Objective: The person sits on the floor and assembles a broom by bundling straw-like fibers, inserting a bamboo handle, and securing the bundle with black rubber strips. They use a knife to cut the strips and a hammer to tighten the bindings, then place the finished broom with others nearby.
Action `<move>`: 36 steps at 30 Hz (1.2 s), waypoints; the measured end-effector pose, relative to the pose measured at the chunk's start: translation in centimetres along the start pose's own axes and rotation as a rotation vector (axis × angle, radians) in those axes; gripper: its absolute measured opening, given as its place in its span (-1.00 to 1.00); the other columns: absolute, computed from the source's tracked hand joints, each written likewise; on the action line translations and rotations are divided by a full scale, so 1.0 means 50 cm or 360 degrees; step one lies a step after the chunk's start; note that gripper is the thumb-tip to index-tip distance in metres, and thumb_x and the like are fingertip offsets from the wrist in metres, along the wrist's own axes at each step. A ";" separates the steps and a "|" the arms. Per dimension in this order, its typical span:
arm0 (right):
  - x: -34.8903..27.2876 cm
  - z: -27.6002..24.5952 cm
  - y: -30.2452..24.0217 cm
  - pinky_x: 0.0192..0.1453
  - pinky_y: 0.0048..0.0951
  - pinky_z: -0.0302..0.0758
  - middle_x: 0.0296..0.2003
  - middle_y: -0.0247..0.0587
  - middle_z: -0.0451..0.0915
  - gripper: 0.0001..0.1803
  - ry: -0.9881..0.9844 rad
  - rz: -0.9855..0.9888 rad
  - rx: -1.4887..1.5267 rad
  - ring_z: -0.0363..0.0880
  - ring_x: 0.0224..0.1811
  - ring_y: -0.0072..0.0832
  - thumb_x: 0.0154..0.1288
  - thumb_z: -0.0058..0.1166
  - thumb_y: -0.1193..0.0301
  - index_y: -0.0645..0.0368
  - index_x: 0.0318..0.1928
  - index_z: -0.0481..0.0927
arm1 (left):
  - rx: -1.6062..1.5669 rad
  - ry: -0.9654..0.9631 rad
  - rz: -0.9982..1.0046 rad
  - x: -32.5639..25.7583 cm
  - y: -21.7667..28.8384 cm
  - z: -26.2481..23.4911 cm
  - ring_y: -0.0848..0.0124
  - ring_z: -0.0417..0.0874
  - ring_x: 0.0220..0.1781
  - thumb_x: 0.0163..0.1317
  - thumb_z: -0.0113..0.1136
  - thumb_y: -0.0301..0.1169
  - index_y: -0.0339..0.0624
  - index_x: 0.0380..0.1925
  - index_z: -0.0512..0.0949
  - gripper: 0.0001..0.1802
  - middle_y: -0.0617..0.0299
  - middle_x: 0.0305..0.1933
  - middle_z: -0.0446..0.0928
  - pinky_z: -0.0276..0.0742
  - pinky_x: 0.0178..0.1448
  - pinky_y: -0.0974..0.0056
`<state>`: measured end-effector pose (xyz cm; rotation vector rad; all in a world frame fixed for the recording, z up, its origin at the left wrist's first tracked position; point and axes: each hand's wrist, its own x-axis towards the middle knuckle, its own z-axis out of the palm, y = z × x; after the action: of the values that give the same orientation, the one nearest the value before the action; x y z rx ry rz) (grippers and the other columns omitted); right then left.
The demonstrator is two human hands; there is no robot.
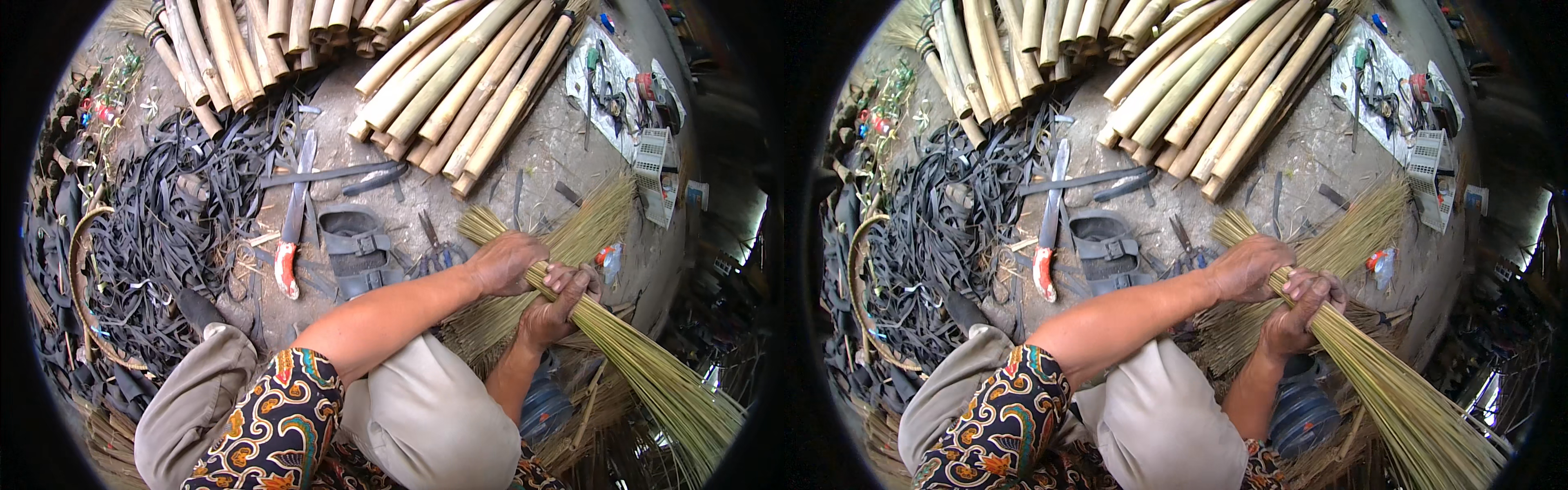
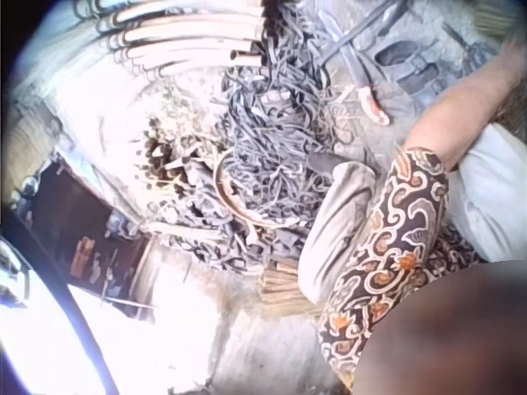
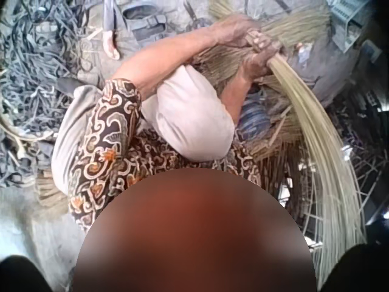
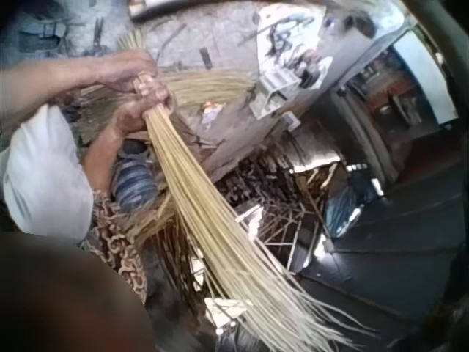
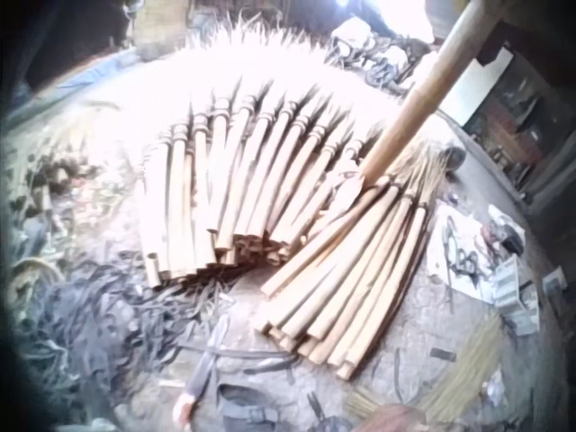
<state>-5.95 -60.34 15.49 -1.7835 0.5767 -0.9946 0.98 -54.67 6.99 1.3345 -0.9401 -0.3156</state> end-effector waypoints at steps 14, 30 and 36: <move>0.094 0.020 -0.050 -0.33 -0.47 0.53 -0.59 -0.47 0.26 -0.73 -0.0102 0.0092 0.0023 0.32 -0.58 -0.63 0.68 0.00 0.24 0.21 -0.10 0.44 | 0.0150 -0.0173 -0.0481 0.057 0.010 0.029 -0.12 0.72 -0.10 -0.18 0.42 -0.53 -0.18 -0.21 0.62 -0.59 0.00 -0.30 0.68 0.63 0.03 -0.08; 0.009 0.084 0.055 0.66 -0.07 0.19 0.54 0.10 0.30 0.28 -0.1249 0.0592 -0.0514 0.23 0.62 -0.04 0.07 0.65 0.10 0.34 0.60 0.09 | -0.0548 0.0273 -0.1169 0.087 0.031 -0.198 0.53 0.57 -0.36 0.34 0.47 -0.19 -0.18 -0.35 0.62 -0.69 0.30 -0.40 0.61 0.48 -0.28 0.31; -0.071 0.192 0.093 -0.17 -0.27 0.62 -0.38 -0.27 0.65 -0.66 -0.1700 0.1393 0.0048 0.70 -0.31 -0.35 0.18 0.35 0.50 0.31 -0.04 0.62 | -0.1347 0.0706 -0.1271 0.017 0.057 -0.319 0.42 0.71 -0.34 0.23 0.59 -0.22 -0.23 -0.18 0.56 -0.59 0.22 -0.39 0.65 0.67 -0.24 0.27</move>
<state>0.30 -54.61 8.15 -1.4988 0.5253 0.5408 12.25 -43.64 10.75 0.8527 0.1667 -0.8705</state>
